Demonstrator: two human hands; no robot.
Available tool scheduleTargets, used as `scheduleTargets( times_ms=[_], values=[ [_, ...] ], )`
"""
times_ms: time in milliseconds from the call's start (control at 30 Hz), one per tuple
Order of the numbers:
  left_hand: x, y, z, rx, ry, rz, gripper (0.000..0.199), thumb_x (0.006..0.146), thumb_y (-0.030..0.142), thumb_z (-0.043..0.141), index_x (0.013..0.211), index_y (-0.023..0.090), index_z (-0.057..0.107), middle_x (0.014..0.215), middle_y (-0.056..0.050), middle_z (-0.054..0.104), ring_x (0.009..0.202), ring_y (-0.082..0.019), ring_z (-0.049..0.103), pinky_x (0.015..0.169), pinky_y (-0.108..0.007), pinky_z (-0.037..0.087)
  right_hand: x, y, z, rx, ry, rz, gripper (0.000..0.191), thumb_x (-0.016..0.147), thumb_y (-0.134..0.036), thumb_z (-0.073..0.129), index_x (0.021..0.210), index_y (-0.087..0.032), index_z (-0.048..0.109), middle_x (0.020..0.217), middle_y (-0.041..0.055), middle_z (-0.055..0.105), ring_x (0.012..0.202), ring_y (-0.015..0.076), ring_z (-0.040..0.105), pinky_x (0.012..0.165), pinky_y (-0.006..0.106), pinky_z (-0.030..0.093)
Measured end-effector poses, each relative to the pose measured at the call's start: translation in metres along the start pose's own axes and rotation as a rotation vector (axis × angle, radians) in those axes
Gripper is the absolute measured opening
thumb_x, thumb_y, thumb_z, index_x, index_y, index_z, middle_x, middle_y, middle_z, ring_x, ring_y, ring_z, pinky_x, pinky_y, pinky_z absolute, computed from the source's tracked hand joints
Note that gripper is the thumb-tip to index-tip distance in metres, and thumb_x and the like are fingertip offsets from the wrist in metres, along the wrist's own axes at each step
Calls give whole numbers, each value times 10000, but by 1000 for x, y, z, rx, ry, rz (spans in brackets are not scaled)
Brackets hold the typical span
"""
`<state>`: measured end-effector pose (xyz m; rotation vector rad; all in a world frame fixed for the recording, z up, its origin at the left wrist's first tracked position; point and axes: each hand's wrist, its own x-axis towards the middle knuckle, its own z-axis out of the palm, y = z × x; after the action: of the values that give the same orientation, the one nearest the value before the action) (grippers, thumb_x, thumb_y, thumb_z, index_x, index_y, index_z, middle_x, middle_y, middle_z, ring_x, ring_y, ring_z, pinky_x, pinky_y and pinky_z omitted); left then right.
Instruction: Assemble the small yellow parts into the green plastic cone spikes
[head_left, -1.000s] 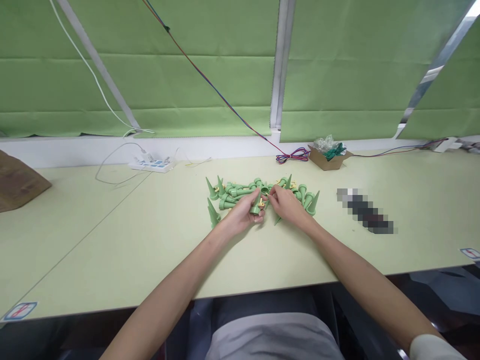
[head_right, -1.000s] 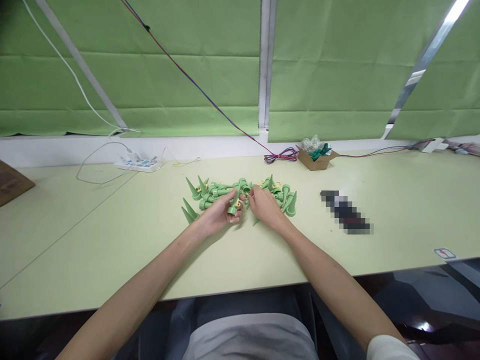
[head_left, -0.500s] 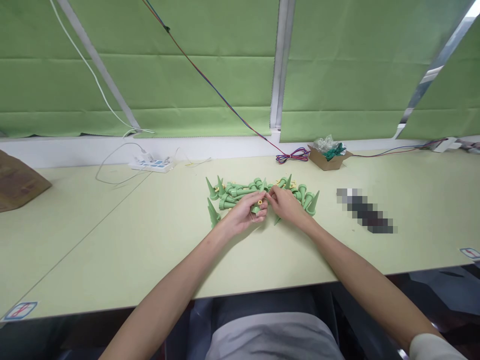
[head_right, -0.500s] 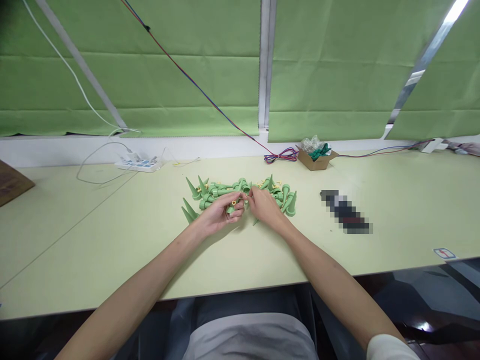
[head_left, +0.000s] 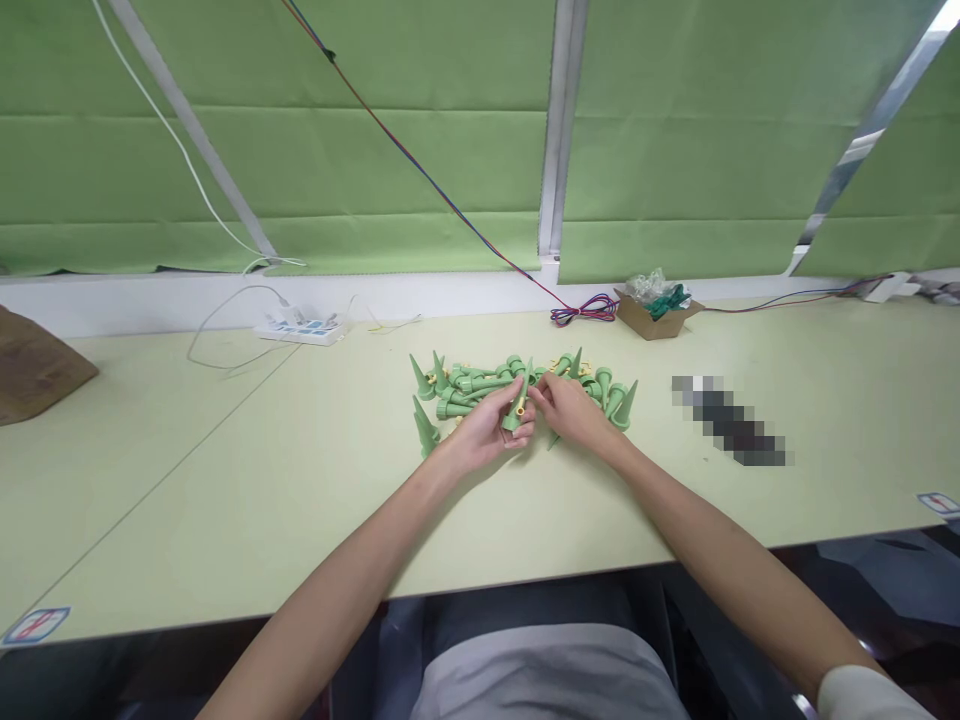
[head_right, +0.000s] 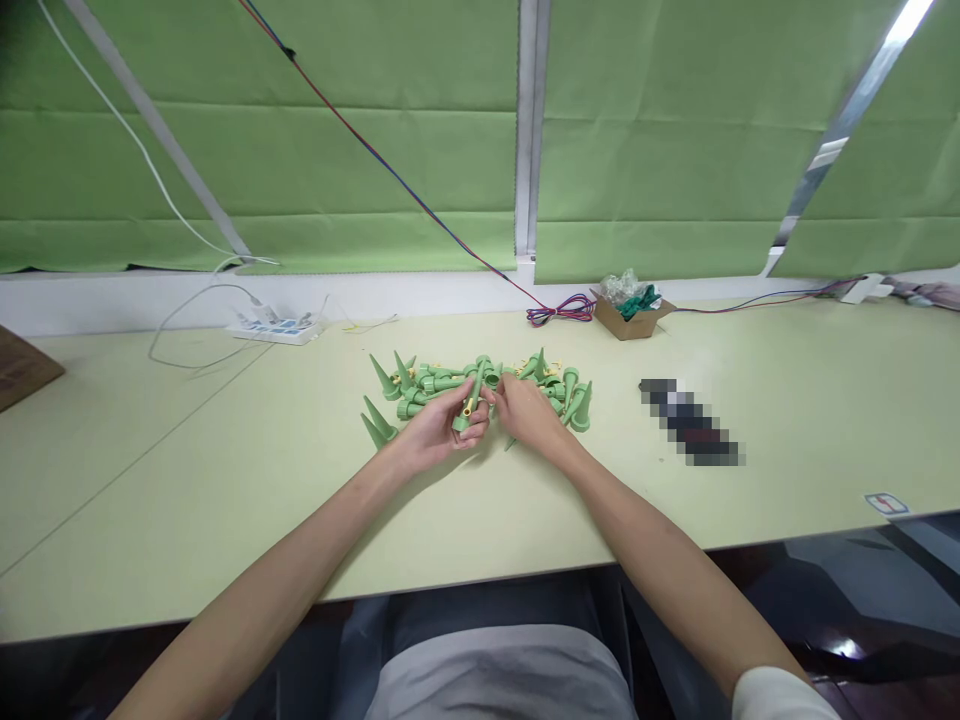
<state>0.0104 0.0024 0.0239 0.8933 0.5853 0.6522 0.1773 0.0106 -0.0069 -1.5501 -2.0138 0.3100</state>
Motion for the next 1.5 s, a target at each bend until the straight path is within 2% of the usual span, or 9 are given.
scheduleTargets(
  times_ms=[100,267,400,500,800,967,1167,1333,1500],
  values=[
    [3,-5,-2,150,35,91,246,859,415,611,857,185,523,692,23,451,493,-67,446,423,-197,310,0,0,-1,10,23,9,161,975,-280,426,874,-194,516,840,77,672,767,195,619,673,277,394],
    [11,-15,-8,705,231,286,265,891,398,532,745,198,438,697,23,441,551,-115,536,517,-264,424,0,1,-3,-35,88,73,107,945,-220,430,904,-185,522,826,81,665,766,208,616,662,284,381],
    [11,-18,-11,1277,429,539,280,876,351,540,661,181,479,714,-20,476,717,-160,512,649,-291,395,2,2,-4,-65,105,83,96,911,-177,442,938,-183,534,838,89,674,813,231,621,663,289,368],
    [10,-19,-13,1480,472,567,325,895,360,504,624,182,482,696,-33,484,716,-175,490,665,-304,359,2,1,-4,-69,105,69,95,910,-176,444,935,-187,535,842,85,675,806,230,619,672,291,370],
    [12,-20,-20,1584,618,375,377,902,408,472,586,206,436,549,-17,491,538,-169,444,542,-304,241,0,-2,-3,-36,103,23,87,923,-197,456,886,-195,534,838,70,677,791,211,618,701,291,386],
    [13,-19,-23,1582,666,293,283,890,382,475,675,203,520,639,-49,578,594,-188,517,548,-298,281,-1,-3,-2,-24,103,10,89,924,-197,456,886,-196,536,866,66,684,801,205,618,698,289,388],
    [13,-18,-26,1583,647,207,166,857,293,508,918,184,618,824,-91,671,726,-218,605,576,-297,330,-1,-4,-3,-37,91,13,101,927,-200,458,898,-193,555,865,65,684,793,199,612,700,288,391],
    [11,-17,-23,1581,662,214,221,870,300,508,1018,186,627,868,-94,689,760,-230,621,577,-300,338,-1,-4,-3,-22,99,-10,103,923,-205,470,906,-191,571,847,59,689,785,196,612,701,283,387],
    [9,-13,-20,1509,653,362,287,944,355,410,797,197,599,678,-51,620,645,-194,558,579,-292,320,0,-5,-3,36,119,-54,133,923,-218,469,889,-187,594,817,48,690,657,167,571,662,272,380]
  ],
)
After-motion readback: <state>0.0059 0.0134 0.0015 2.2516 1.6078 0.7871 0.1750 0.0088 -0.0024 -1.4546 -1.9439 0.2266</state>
